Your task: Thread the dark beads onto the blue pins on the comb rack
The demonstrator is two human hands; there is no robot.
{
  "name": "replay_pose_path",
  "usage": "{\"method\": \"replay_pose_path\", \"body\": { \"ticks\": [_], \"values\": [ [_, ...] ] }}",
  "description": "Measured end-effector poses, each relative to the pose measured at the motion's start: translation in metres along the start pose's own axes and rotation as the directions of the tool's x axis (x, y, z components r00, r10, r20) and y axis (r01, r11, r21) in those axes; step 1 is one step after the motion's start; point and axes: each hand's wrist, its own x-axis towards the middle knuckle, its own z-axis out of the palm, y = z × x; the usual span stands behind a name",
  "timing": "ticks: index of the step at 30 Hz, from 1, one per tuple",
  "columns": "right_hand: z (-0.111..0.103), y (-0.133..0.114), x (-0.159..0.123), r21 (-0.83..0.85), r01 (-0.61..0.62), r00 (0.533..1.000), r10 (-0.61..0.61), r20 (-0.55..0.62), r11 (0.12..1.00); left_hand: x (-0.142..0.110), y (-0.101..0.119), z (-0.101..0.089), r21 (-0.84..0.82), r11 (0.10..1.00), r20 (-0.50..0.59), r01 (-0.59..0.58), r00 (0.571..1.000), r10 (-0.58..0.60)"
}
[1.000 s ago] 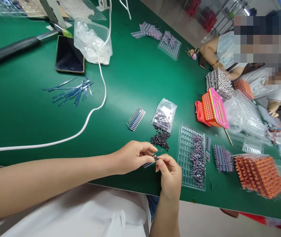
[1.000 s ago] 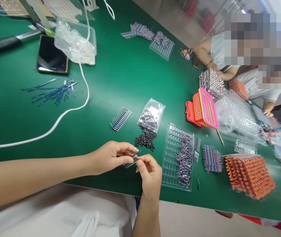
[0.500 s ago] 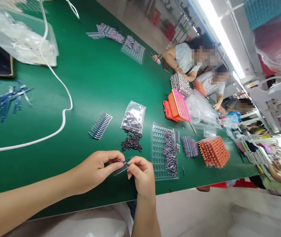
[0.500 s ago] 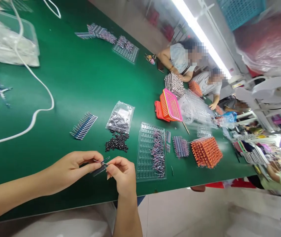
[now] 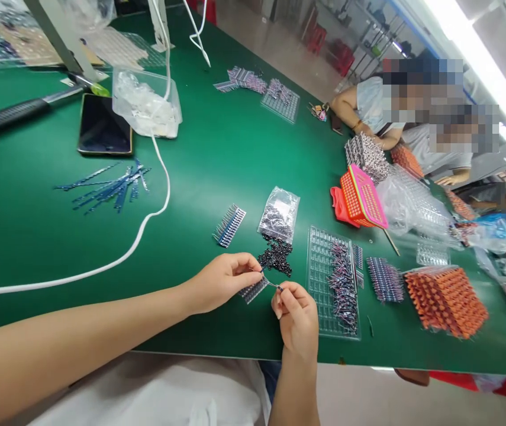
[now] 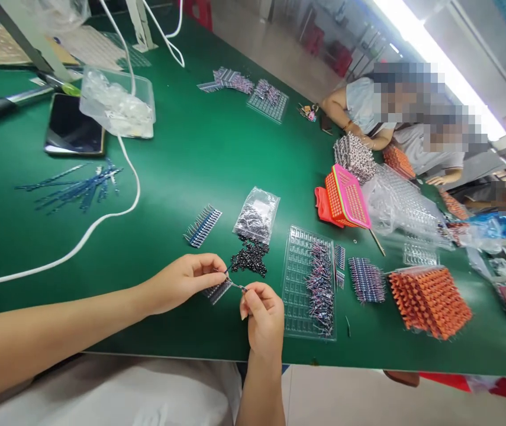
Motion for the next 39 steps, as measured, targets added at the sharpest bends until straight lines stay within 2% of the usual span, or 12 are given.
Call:
{"method": "replay_pose_path", "body": {
  "ticks": [3,11,14,16,18,20,22,23,26,31,35,39],
  "values": [
    [0.000,-0.001,0.000,0.004,0.013,1.000,-0.013,-0.008,1.000,0.003,-0.002,-0.002,-0.016,1.000,-0.042,0.007,0.999,-0.008],
    [0.003,0.001,0.002,0.038,0.035,0.998,-0.033,-0.044,0.999,0.004,-0.005,-0.002,0.026,1.000,-0.033,0.017,0.999,-0.017],
    [0.005,-0.001,-0.010,-0.035,0.091,0.993,-0.093,-0.066,0.995,0.004,-0.005,-0.003,0.049,0.999,-0.034,0.016,0.999,-0.015],
    [0.001,-0.009,-0.020,-0.148,0.163,0.983,-0.174,-0.059,0.975,0.005,-0.005,-0.004,0.050,0.999,-0.038,0.014,0.999,-0.013],
    [-0.013,-0.024,-0.027,-0.308,0.272,0.948,-0.309,-0.077,0.912,0.006,-0.007,-0.005,0.041,0.999,-0.040,0.010,0.999,-0.008],
    [-0.035,-0.047,-0.025,-0.508,0.342,0.870,-0.471,-0.149,0.791,0.006,-0.009,-0.005,0.041,0.999,-0.030,0.009,1.000,-0.007],
    [-0.064,-0.071,-0.013,-0.704,0.280,0.776,-0.586,-0.235,0.653,0.006,-0.012,-0.005,0.044,0.999,-0.012,0.012,1.000,-0.012],
    [-0.079,-0.082,-0.004,-0.777,0.234,0.750,-0.616,-0.238,0.585,0.006,-0.013,-0.005,0.044,0.999,-0.001,0.016,1.000,-0.016],
    [-0.117,-0.104,0.029,-0.915,0.148,0.776,-0.618,-0.127,0.374,0.006,-0.017,-0.004,0.037,0.999,0.025,0.029,0.999,-0.030],
    [-0.147,-0.104,0.072,-0.957,0.122,0.818,-0.573,-0.052,0.261,0.007,-0.019,-0.004,0.037,0.999,0.026,0.027,0.999,-0.028],
    [-0.153,-0.098,0.081,-0.980,0.088,0.815,-0.579,-0.032,0.177,0.007,-0.018,-0.004,0.037,0.999,0.026,0.023,0.999,-0.024],
    [-0.130,-0.093,0.053,-0.985,0.110,0.790,-0.613,0.006,0.132,0.007,-0.016,-0.003,0.014,1.000,0.004,0.025,1.000,-0.025]
  ]
}}
